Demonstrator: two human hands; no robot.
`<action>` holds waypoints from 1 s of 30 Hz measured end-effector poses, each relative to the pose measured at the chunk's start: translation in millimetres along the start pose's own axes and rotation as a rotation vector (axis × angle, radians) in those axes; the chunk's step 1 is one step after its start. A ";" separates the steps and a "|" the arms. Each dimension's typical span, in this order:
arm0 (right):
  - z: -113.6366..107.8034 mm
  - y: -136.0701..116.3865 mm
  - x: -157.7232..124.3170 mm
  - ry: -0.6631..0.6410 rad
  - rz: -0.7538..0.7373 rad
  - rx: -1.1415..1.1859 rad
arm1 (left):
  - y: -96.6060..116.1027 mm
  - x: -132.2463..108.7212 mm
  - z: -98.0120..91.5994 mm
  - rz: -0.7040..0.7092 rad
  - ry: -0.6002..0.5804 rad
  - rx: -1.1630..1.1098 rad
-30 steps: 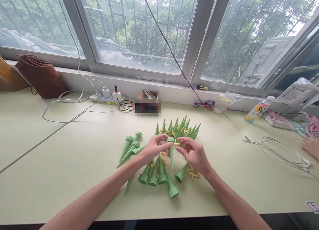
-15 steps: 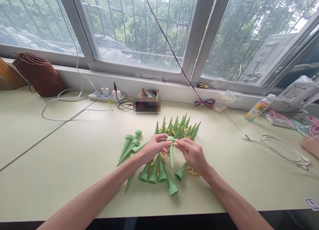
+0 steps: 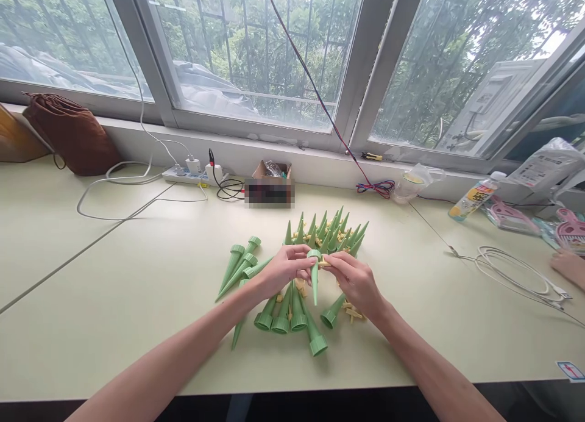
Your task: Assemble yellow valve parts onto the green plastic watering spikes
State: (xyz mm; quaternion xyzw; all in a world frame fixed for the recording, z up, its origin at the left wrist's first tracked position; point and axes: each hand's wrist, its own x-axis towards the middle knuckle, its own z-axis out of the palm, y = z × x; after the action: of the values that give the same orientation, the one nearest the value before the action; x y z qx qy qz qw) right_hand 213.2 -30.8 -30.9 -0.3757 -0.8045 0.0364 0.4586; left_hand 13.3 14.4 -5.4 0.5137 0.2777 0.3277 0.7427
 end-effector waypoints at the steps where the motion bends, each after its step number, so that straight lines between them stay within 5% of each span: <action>1: -0.1 -0.1 0.1 -0.003 -0.004 0.004 | -0.2 -0.4 0.1 -0.001 -0.008 0.006; 10: 0.1 -9.7 4.1 -0.037 0.135 0.113 | -3.2 -1.5 -5.2 0.090 -0.050 0.152; 30: -6.9 -20.0 16.1 -0.214 0.851 0.789 | -3.7 -5.2 -0.3 0.171 0.004 0.366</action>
State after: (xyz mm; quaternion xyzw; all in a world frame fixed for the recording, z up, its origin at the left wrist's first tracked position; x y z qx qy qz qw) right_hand 202.2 -36.8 -7.4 -0.4606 -0.5505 0.5516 0.4248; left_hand 10.6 9.6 -8.6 0.6613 0.2894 0.3345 0.6059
